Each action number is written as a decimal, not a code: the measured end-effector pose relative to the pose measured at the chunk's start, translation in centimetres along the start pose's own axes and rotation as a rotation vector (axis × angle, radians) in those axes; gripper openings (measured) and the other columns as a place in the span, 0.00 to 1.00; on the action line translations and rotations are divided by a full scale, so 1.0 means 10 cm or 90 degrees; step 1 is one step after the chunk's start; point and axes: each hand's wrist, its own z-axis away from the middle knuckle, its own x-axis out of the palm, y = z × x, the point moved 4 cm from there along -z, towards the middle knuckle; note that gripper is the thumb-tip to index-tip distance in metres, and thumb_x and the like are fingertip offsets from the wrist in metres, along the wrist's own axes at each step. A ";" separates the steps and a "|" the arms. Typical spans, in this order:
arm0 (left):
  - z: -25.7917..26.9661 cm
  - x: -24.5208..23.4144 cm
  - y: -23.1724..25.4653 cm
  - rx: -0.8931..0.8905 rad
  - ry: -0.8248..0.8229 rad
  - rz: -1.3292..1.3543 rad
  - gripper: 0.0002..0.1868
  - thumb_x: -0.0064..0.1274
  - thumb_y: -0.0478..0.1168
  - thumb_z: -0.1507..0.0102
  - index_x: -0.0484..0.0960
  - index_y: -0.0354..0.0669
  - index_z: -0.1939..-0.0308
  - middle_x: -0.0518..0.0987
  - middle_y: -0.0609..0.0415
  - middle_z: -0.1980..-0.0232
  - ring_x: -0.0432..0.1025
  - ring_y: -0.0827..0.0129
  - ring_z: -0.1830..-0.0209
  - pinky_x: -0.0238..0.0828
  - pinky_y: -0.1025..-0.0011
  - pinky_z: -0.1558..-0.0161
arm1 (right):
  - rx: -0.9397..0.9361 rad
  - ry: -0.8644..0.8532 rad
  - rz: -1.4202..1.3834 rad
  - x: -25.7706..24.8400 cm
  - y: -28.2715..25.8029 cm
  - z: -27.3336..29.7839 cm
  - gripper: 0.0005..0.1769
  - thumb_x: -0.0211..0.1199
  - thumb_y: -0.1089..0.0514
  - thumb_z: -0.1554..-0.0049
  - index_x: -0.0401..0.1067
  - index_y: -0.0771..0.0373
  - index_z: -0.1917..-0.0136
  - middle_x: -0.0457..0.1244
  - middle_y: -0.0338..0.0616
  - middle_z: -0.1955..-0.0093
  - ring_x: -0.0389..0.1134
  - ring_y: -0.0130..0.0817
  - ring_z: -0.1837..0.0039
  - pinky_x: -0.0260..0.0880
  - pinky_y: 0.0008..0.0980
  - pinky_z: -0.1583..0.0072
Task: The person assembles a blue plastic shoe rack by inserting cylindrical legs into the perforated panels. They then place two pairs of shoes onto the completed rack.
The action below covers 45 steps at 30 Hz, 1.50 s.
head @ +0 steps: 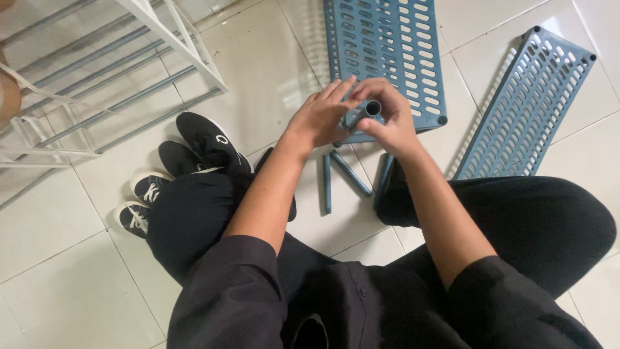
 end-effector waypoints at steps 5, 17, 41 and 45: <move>-0.06 0.20 -0.12 -0.004 -0.089 -0.030 0.33 0.68 0.51 0.48 0.78 0.59 0.39 0.69 0.48 0.27 0.59 0.52 0.25 0.58 0.50 0.32 | 0.176 0.083 -0.079 0.06 0.67 0.08 0.19 0.65 0.55 0.38 0.66 0.66 0.67 0.63 0.41 0.68 0.62 0.27 0.66 0.64 0.27 0.61; 0.05 0.27 -0.12 0.081 -0.039 -0.126 0.30 0.66 0.52 0.44 0.79 0.58 0.38 0.75 0.49 0.32 0.68 0.56 0.33 0.56 0.53 0.29 | 0.094 0.532 0.231 0.37 0.64 0.16 0.22 0.60 0.56 0.34 0.63 0.65 0.69 0.60 0.37 0.73 0.58 0.22 0.69 0.58 0.27 0.64; 0.02 0.06 -0.05 -0.103 -0.112 -0.033 0.47 0.71 0.43 0.53 0.67 0.51 0.30 0.61 0.49 0.22 0.68 0.53 0.35 0.67 0.54 0.41 | 0.187 0.363 0.296 0.25 1.06 0.45 0.20 0.59 0.55 0.35 0.70 0.65 0.67 0.62 0.42 0.72 0.61 0.29 0.68 0.60 0.32 0.62; 0.06 0.26 -0.02 -0.071 -0.070 0.074 0.42 0.66 0.40 0.51 0.72 0.62 0.32 0.63 0.51 0.22 0.69 0.53 0.35 0.70 0.57 0.41 | 0.124 0.461 0.301 0.27 1.10 0.46 0.22 0.60 0.56 0.34 0.65 0.67 0.68 0.60 0.43 0.72 0.59 0.30 0.68 0.59 0.34 0.62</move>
